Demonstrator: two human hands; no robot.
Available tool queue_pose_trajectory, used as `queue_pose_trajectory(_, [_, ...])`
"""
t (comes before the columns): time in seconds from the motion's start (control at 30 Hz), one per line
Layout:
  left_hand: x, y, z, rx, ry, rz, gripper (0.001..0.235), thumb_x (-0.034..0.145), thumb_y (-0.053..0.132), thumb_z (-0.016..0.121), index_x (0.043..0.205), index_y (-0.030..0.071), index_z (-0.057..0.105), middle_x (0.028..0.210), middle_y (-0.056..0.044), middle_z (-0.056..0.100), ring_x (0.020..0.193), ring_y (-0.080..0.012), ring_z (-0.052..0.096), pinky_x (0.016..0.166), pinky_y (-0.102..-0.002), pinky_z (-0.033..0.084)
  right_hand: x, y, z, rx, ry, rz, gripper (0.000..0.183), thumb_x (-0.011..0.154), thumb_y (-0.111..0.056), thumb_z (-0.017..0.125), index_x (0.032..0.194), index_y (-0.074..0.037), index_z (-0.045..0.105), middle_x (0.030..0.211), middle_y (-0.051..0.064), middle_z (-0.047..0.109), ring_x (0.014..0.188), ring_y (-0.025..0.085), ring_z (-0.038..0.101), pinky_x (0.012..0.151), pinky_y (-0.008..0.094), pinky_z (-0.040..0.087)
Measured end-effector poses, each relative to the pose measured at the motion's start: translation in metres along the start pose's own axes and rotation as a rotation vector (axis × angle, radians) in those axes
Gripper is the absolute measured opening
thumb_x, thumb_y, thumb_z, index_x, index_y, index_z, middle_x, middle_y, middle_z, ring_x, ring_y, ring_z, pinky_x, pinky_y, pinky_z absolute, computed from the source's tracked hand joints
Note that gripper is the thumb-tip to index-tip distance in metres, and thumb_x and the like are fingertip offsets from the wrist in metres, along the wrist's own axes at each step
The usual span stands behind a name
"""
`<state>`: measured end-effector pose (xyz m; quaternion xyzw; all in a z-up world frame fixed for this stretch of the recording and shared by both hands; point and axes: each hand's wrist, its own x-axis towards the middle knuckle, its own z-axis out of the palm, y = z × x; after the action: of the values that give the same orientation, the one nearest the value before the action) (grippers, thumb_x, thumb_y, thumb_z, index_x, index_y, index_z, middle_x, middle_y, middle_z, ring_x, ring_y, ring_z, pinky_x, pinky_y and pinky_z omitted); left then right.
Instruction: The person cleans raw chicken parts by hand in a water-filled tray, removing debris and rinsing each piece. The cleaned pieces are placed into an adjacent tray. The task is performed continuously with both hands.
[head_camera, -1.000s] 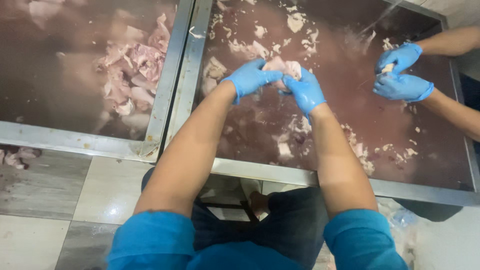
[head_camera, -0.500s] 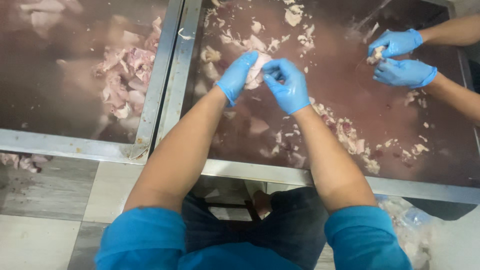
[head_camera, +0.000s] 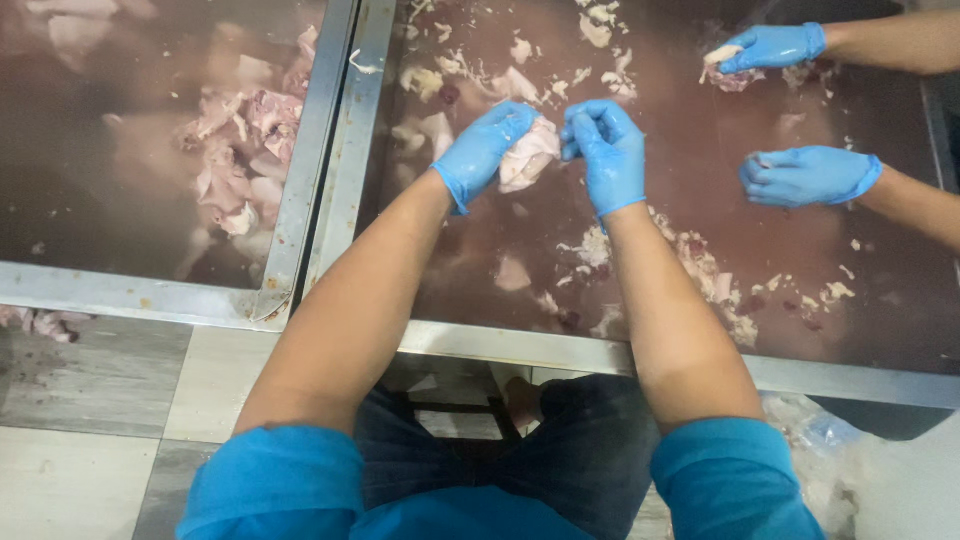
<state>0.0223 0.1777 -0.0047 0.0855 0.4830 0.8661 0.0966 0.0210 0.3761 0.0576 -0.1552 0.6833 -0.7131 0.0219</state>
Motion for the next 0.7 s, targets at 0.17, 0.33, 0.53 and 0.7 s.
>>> queue_pose_trajectory(0.17, [-0.002, 0.009, 0.004, -0.266, 0.026, -0.194, 0.033, 0.098, 0.02, 0.049, 0.125, 0.006, 0.062, 0.115, -0.01, 0.071, 0.1, -0.0183, 0.071, 0.086, -0.031, 0.06, -0.004, 0.007, 0.011, -0.325, -0.075, -0.02, 0.023, 0.092, -0.002, 0.073, 0.113, -0.002, 0.066, 0.092, 0.0, 0.066, 0.08, 0.007, 0.061, 0.072, 0.024, 0.053])
queue_pose_trajectory(0.33, [-0.011, 0.018, 0.006, 0.227, -0.088, -0.074, 0.04, 0.09, 0.009, 0.053, 0.129, 0.01, 0.063, 0.106, -0.006, 0.07, 0.088, -0.0169, 0.069, 0.073, -0.032, 0.06, 0.008, 0.017, -0.005, -0.205, 0.002, 0.018, 0.009, 0.1, -0.003, 0.066, 0.109, -0.003, 0.07, 0.096, 0.0, 0.071, 0.086, 0.006, 0.065, 0.079, 0.024, 0.056])
queue_pose_trajectory(0.53, [-0.01, 0.02, 0.007, 0.233, -0.118, -0.257, 0.029, 0.097, 0.02, 0.06, 0.123, 0.006, 0.063, 0.094, -0.003, 0.07, 0.076, -0.0133, 0.067, 0.065, -0.027, 0.055, 0.015, 0.03, -0.015, -0.156, 0.05, -0.076, 0.012, 0.101, 0.0, 0.064, 0.112, -0.003, 0.07, 0.1, 0.0, 0.07, 0.091, 0.006, 0.063, 0.082, 0.023, 0.053])
queue_pose_trajectory(0.7, [-0.014, 0.001, 0.017, 0.399, -0.142, -0.249, 0.048, 0.087, 0.023, 0.082, 0.123, 0.004, 0.057, 0.1, -0.006, 0.072, 0.083, -0.0141, 0.069, 0.075, -0.032, 0.06, 0.007, 0.042, 0.003, -0.075, 0.147, 0.126, 0.013, 0.097, -0.001, 0.064, 0.106, -0.005, 0.071, 0.09, 0.0, 0.069, 0.079, 0.008, 0.064, 0.071, 0.024, 0.055])
